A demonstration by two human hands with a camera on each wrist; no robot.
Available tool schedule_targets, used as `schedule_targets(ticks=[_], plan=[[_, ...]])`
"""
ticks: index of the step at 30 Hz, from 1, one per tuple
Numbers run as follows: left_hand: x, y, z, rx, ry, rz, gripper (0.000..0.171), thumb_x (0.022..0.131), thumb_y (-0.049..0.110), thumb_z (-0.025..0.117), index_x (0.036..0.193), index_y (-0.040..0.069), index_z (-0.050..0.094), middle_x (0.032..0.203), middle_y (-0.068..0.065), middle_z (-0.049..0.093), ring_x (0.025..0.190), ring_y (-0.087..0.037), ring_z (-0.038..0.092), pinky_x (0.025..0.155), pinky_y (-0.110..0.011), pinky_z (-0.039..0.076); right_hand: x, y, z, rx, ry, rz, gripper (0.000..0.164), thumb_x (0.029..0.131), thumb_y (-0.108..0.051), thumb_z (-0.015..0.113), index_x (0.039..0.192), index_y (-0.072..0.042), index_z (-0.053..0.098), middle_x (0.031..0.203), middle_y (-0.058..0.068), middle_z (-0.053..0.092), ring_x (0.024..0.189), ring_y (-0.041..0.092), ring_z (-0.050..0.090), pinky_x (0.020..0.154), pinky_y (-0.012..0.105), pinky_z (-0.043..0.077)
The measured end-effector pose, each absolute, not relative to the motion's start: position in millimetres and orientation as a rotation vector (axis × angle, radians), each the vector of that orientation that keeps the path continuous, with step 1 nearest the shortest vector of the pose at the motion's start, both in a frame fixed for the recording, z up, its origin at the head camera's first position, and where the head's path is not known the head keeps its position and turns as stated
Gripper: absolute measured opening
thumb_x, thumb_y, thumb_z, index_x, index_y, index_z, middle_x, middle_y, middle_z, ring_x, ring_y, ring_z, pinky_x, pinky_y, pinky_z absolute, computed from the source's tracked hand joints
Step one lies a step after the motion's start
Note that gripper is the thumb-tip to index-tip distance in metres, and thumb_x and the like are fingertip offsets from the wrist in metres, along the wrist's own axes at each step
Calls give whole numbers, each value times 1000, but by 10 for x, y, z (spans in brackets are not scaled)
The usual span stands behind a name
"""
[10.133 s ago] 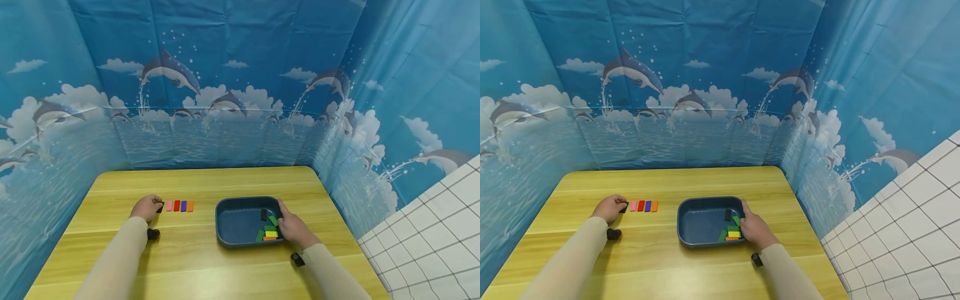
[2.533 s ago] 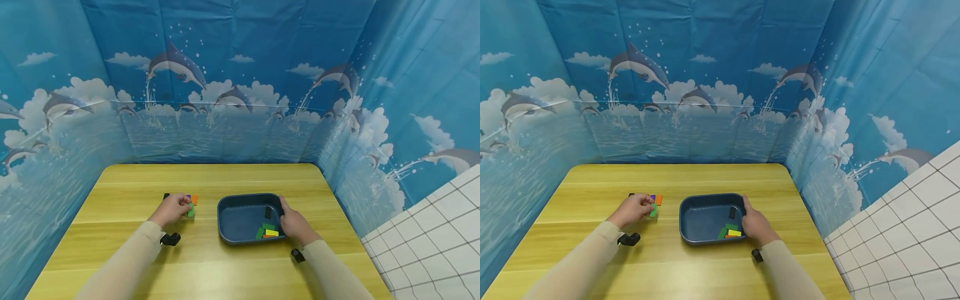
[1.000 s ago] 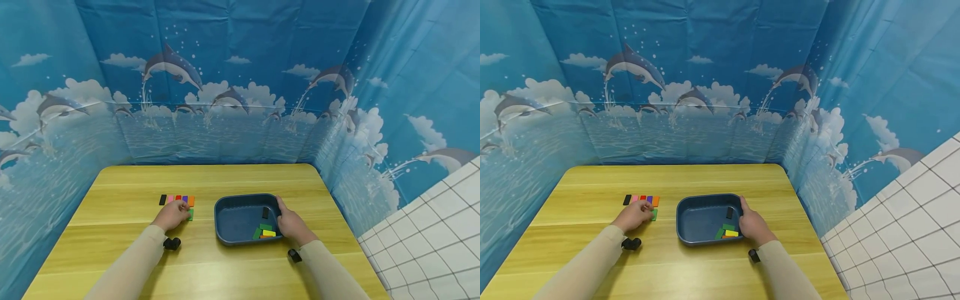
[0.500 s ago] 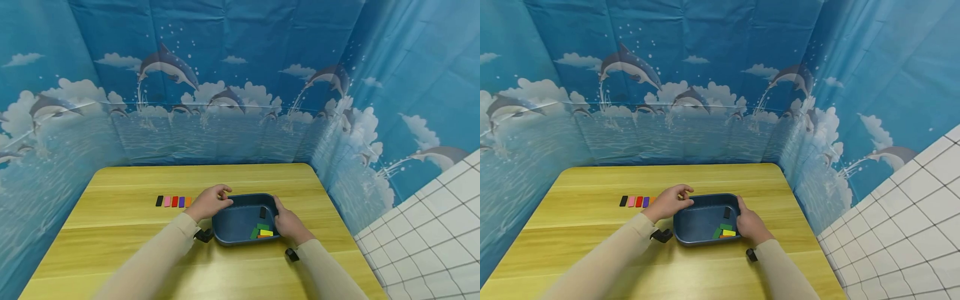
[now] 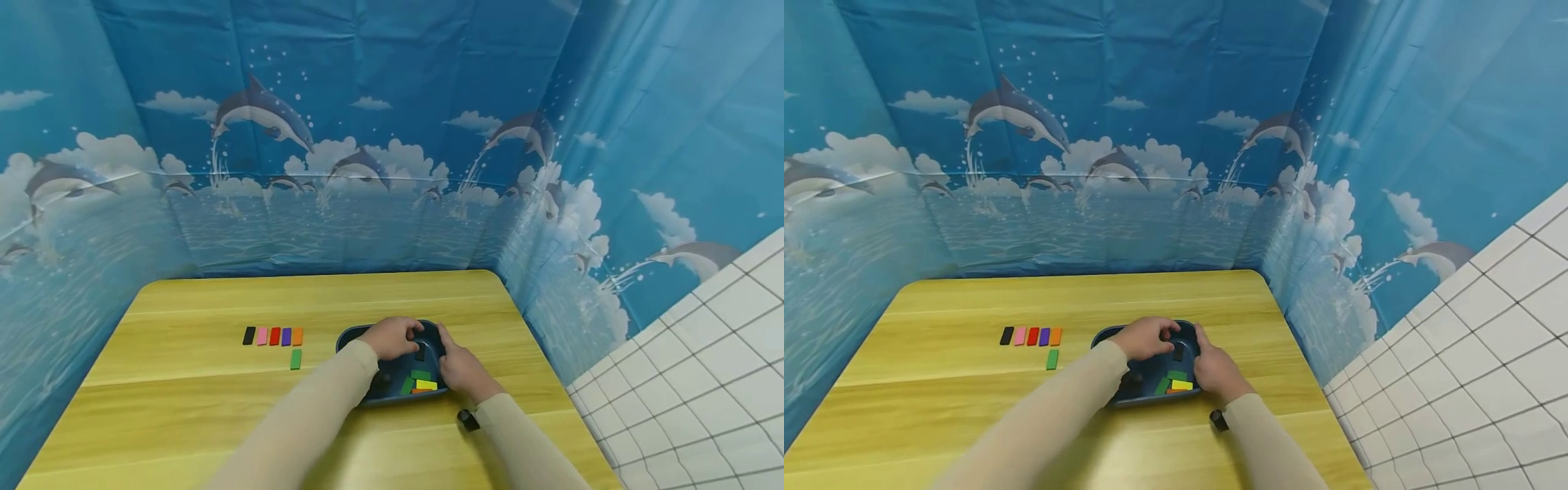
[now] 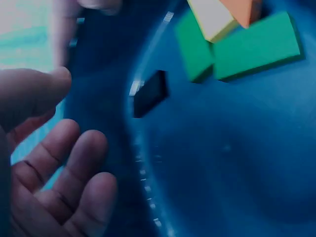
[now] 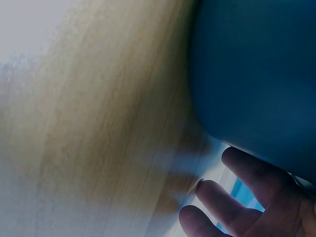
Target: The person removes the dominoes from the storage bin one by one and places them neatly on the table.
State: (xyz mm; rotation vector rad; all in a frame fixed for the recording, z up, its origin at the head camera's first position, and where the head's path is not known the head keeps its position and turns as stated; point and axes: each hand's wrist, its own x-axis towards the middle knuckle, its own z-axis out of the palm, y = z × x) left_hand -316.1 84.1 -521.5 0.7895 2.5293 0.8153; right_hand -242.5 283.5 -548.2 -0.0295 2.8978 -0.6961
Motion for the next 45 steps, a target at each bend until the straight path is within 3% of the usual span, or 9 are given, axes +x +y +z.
schedule_targets(ticks=[4, 7, 11, 18, 27, 41, 45], plan=[[-3181, 933, -5390, 830, 2566, 686, 46, 99, 31, 76, 143, 22, 65, 106, 4, 74, 87, -11, 67, 84, -32, 57, -2424, 2821, -5495, -54, 2920, -676, 70, 104, -7, 41, 169, -8, 15, 72, 8, 63, 67, 22, 57, 71, 40, 49], [-3184, 968, -5522, 812, 2597, 635, 51, 96, 35, 78, 144, 22, 65, 120, 4, 76, 103, -14, 71, 95, -35, 58, -2424, 2810, -5498, -61, 2930, -677, 71, 103, -7, 42, 169, -8, 17, 75, 11, 66, 69, 22, 58, 74, 43, 52], [-3158, 968, -5668, 748, 2646, 599, 56, 94, 39, 81, 145, 22, 64, 141, 2, 69, 127, -20, 66, 107, -41, 54, -2419, 2789, -5518, -58, 2924, -684, 71, 104, -8, 43, 170, -11, 18, 81, 14, 69, 67, 22, 58, 74, 43, 52], [-3051, 974, -5815, 662, 2715, 667, 55, 92, 41, 82, 142, 24, 65, 133, 1, 73, 117, -20, 70, 100, -41, 57, -2376, 2786, -5558, -59, 2909, -684, 70, 105, -10, 42, 170, -13, 16, 59, 5, 51, 54, 21, 49, 63, 37, 45], [-3034, 995, -5923, 599, 2716, 748, 48, 92, 41, 82, 136, 25, 69, 133, 3, 73, 117, -21, 70, 101, -43, 57, -2337, 2798, -5537, -58, 2900, -687, 69, 106, -8, 41, 170, -12, 17, 59, 4, 50, 54, 21, 48, 67, 36, 45], [-3106, 963, -5924, 612, 2684, 783, 46, 91, 41, 82, 132, 25, 70, 134, 3, 72, 117, -20, 69, 101, -42, 57, -2372, 2805, -5549, -36, 2905, -730, 70, 105, -9, 40, 171, -15, 15, 56, 3, 45, 49, 20, 42, 56, 34, 39], [-3113, 969, -5894, 611, 2688, 780, 46, 92, 41, 82, 133, 24, 70, 135, 2, 72, 118, -20, 69, 102, -43, 56, -2398, 2815, -5546, -13, 2887, -751, 72, 104, -8, 40, 171, -16, 14, 60, 5, 48, 53, 21, 45, 61, 35, 41]])
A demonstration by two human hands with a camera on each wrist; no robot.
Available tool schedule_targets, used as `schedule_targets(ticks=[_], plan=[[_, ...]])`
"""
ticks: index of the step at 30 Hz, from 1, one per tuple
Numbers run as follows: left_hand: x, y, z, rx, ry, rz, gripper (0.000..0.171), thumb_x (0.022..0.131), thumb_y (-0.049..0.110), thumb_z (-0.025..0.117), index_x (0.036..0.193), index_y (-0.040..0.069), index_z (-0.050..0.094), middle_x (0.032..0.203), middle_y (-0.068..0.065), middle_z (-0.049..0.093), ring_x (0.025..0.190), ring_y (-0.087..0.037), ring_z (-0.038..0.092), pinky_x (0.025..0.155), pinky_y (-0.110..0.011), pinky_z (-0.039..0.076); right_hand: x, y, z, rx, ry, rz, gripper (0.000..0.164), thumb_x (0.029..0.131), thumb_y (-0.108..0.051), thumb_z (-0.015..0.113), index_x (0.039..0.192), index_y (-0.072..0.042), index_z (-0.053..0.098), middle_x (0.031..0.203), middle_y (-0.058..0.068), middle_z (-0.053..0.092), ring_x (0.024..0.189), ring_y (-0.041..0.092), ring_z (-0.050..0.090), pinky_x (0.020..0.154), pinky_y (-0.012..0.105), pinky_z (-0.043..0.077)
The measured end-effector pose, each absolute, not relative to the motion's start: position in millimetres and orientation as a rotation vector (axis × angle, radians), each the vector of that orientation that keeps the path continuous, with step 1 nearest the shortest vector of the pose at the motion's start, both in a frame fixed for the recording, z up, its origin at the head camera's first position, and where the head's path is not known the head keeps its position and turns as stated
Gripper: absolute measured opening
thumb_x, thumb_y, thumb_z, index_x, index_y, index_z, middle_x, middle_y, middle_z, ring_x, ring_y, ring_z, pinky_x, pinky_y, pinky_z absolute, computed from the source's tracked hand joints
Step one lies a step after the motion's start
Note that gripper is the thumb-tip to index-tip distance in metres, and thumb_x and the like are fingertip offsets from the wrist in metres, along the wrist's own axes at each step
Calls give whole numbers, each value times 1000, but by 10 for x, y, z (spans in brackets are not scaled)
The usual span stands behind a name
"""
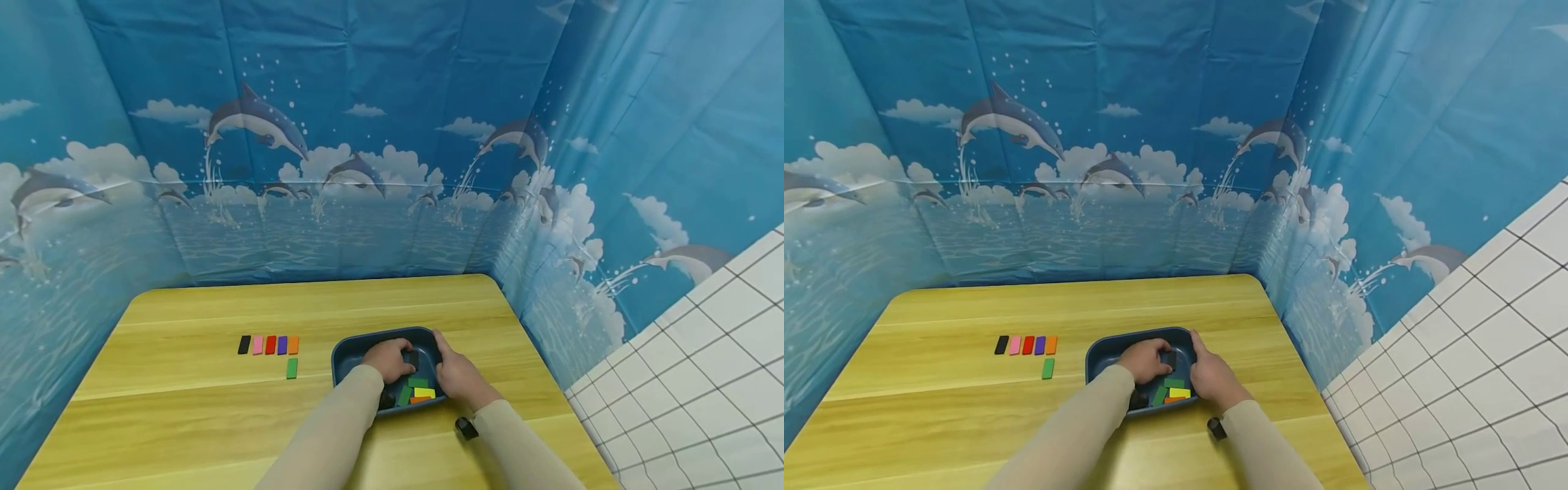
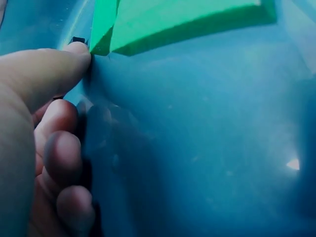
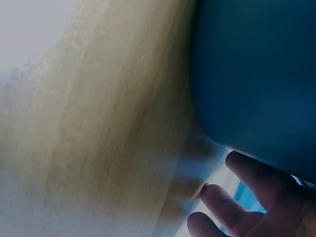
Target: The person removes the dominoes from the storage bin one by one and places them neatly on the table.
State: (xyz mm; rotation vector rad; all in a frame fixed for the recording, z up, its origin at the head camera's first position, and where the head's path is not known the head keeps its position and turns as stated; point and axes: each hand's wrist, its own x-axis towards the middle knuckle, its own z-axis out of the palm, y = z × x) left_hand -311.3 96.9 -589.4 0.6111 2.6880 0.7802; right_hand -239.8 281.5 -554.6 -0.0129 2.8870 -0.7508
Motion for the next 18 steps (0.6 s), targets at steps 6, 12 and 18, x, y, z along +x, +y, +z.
schedule_targets(ticks=[6, 12, 18], plan=[[-3098, 970, -5843, 591, 2676, 792, 46, 92, 40, 82, 133, 24, 70, 134, 2, 72, 118, -20, 69, 103, -43, 56, -2409, 2820, -5542, 22, 2854, -755, 78, 101, -6, 43, 171, -19, 11, 66, 6, 52, 59, 22, 49, 67, 36, 43], [-3090, 955, -5803, 584, 2659, 801, 45, 92, 40, 82, 131, 22, 70, 134, 0, 72, 116, -20, 69, 103, -42, 56, -2414, 2809, -5524, 36, 2846, -764, 80, 99, -4, 44, 171, -18, 12, 67, 7, 52, 57, 22, 47, 60, 34, 40], [-3125, 937, -5778, 586, 2596, 812, 44, 92, 41, 81, 129, 18, 71, 128, 0, 73, 106, -17, 69, 97, -40, 57, -2416, 2792, -5498, 66, 2824, -765, 81, 100, -3, 44, 171, -21, 10, 63, 5, 47, 53, 21, 44, 55, 33, 39]])
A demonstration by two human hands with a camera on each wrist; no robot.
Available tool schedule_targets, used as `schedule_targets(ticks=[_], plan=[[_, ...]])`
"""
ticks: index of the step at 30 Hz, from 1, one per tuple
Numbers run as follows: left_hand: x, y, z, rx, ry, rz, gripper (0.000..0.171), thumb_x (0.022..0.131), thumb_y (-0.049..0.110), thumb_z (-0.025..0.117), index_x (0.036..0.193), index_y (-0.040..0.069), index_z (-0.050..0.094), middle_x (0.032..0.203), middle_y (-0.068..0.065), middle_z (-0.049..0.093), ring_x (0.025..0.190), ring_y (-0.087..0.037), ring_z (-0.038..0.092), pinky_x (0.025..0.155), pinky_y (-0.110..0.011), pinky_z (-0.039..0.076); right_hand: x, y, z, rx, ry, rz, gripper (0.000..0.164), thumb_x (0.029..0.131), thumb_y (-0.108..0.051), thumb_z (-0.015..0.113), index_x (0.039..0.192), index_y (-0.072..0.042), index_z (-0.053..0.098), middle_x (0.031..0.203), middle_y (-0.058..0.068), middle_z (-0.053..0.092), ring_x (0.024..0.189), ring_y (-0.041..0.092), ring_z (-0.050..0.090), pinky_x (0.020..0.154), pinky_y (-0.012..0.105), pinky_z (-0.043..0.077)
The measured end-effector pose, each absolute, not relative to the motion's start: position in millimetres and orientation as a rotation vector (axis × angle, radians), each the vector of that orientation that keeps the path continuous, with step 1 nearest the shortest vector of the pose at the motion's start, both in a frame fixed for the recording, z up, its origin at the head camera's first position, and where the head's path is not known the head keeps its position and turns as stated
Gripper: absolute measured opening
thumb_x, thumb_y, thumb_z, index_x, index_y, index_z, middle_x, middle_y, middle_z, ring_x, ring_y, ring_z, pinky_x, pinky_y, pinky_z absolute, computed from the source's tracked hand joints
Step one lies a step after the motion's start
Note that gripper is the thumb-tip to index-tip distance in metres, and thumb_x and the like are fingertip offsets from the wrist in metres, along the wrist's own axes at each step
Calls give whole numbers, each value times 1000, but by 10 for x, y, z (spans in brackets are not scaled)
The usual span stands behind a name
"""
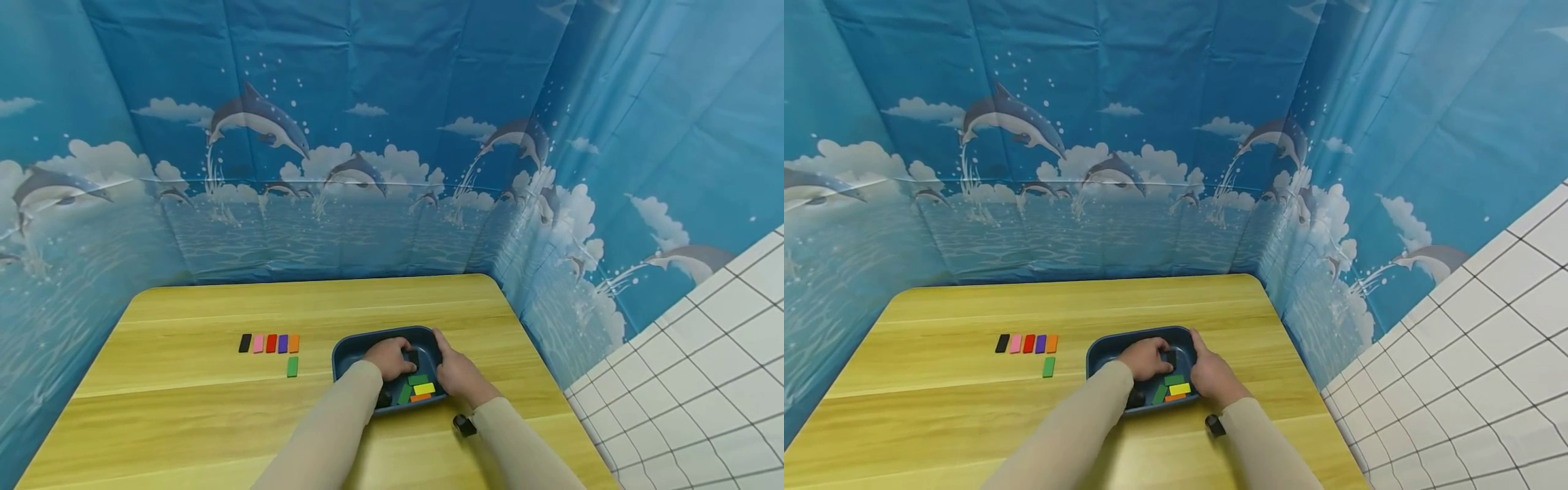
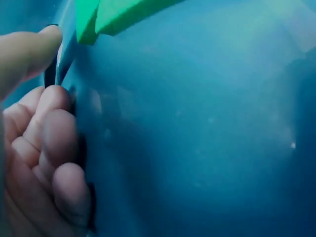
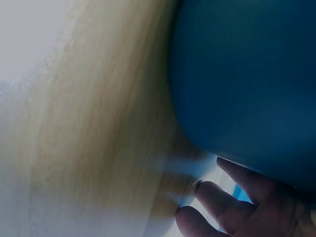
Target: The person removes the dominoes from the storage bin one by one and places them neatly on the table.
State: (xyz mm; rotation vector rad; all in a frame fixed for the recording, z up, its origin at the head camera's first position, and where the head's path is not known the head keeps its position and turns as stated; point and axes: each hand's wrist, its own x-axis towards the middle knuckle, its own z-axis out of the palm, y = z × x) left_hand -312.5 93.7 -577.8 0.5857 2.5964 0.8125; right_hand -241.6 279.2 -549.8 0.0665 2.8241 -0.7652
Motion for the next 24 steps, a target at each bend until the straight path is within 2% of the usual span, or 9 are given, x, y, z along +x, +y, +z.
schedule_targets(ticks=[3, 8, 15, 19, 24], plan=[[-3154, 884, -5715, 580, 2538, 837, 45, 93, 42, 80, 128, 16, 70, 125, -1, 73, 102, -16, 69, 95, -40, 58, -2427, 2766, -5496, 76, 2821, -761, 81, 100, -3, 45, 171, -21, 11, 64, 5, 48, 54, 21, 46, 55, 32, 39], [-3174, 784, -5440, 603, 2509, 853, 47, 97, 44, 75, 133, 15, 67, 124, -1, 72, 105, -16, 69, 97, -42, 57, -2436, 2758, -5511, 73, 2841, -746, 81, 100, -3, 46, 171, -18, 12, 66, 7, 50, 55, 22, 47, 56, 33, 40], [-3030, 501, -4832, 750, 2544, 924, 50, 101, 41, 70, 142, 13, 61, 100, 5, 69, 83, -10, 65, 87, -35, 58, -2464, 2758, -5516, 69, 2845, -734, 80, 100, -2, 45, 171, -18, 11, 69, 8, 54, 57, 23, 48, 58, 33, 41], [-2925, 152, -4546, 776, 2586, 988, 50, 102, 41, 69, 144, 17, 58, 104, 6, 67, 79, -12, 64, 80, -34, 56, -2472, 2744, -5517, 68, 2846, -738, 80, 100, -2, 44, 171, -18, 10, 66, 7, 52, 55, 22, 46, 57, 33, 40], [-2865, -404, -4451, 719, 2642, 1027, 47, 101, 38, 71, 143, 20, 58, 109, 4, 64, 76, -17, 61, 74, -35, 53, -2456, 2768, -5534, 40, 2856, -753, 80, 99, -1, 41, 171, -17, 10, 58, 3, 43, 49, 18, 37, 51, 31, 35]])
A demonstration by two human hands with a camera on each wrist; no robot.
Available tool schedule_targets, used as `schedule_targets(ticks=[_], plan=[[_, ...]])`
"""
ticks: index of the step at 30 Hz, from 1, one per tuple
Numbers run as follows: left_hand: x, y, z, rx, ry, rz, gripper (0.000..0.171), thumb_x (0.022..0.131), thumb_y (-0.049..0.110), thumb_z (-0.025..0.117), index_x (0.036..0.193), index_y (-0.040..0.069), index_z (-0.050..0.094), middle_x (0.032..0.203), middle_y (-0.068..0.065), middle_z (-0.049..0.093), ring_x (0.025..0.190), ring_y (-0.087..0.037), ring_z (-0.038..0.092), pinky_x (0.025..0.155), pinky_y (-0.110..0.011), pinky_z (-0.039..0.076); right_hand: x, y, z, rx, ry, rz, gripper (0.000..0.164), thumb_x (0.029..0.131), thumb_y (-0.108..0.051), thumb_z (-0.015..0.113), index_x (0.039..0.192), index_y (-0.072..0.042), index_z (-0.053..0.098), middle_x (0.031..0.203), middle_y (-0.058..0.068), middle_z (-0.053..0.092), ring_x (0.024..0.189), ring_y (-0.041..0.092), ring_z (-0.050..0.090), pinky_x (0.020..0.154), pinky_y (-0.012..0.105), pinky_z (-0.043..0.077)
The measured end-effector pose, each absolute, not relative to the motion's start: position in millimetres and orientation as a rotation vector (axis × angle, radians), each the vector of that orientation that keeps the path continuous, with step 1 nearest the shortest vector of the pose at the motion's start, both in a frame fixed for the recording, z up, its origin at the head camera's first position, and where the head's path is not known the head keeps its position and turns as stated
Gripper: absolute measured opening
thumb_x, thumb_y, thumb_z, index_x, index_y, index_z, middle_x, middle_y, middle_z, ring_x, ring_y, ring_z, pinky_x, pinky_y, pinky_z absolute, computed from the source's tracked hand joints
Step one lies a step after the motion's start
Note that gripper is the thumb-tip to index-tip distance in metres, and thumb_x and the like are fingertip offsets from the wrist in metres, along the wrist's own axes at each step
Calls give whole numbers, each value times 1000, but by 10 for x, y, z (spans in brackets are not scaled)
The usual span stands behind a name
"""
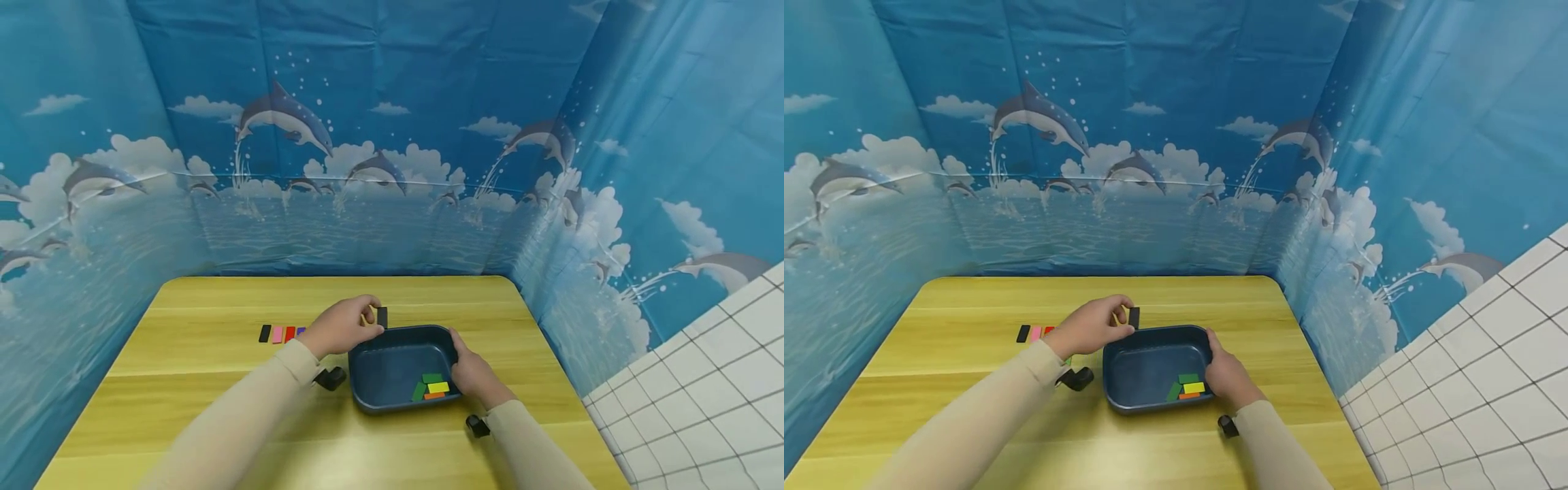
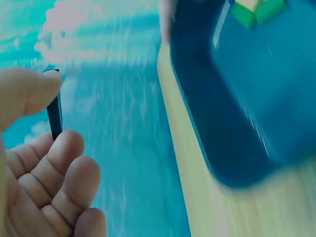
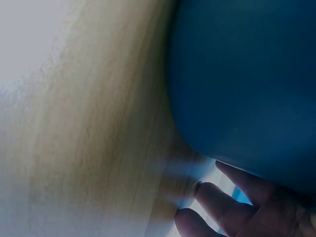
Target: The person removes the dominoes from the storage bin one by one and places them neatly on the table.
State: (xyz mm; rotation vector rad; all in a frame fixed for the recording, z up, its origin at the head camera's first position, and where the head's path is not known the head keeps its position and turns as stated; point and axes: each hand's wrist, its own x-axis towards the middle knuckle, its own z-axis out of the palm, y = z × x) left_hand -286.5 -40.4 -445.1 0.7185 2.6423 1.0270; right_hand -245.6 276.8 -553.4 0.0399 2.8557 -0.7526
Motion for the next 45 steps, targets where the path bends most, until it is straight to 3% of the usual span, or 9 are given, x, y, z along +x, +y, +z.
schedule_targets(ticks=[9, 15, 28, 37, 45], plan=[[-2795, -1423, -4857, 443, 2690, 992, 48, 102, 35, 71, 145, 17, 57, 114, 0, 63, 88, -17, 58, 77, -36, 49, -2447, 2796, -5506, 24, 2840, -760, 79, 100, -2, 41, 171, -16, 9, 59, 2, 42, 50, 18, 38, 52, 31, 36], [-2759, -1795, -5222, 319, 2711, 905, 50, 99, 27, 75, 143, 11, 59, 111, -4, 63, 86, -19, 57, 73, -35, 48, -2455, 2798, -5519, 12, 2841, -741, 80, 100, -2, 41, 171, -16, 8, 59, 2, 42, 50, 18, 38, 52, 31, 36], [-2810, -1840, -5595, 274, 2691, 836, 46, 95, 21, 80, 136, 8, 64, 93, -3, 58, 76, -19, 52, 69, -33, 42, -2454, 2796, -5511, 12, 2828, -764, 79, 101, -2, 41, 171, -16, 7, 58, 2, 41, 49, 17, 36, 51, 30, 36], [-2857, -1803, -5672, 296, 2730, 771, 47, 95, 23, 80, 137, 8, 64, 94, -1, 60, 80, -17, 53, 74, -34, 46, -2437, 2792, -5493, 18, 2837, -777, 79, 101, -2, 42, 171, -16, 9, 58, 3, 42, 49, 18, 36, 51, 31, 36], [-2869, -1782, -5661, 263, 2719, 796, 48, 94, 24, 80, 137, 8, 64, 92, -2, 59, 78, -18, 52, 70, -33, 43, -2439, 2799, -5515, 18, 2828, -778, 79, 101, -2, 41, 171, -16, 8, 58, 2, 42, 49, 18, 37, 51, 31, 36]])
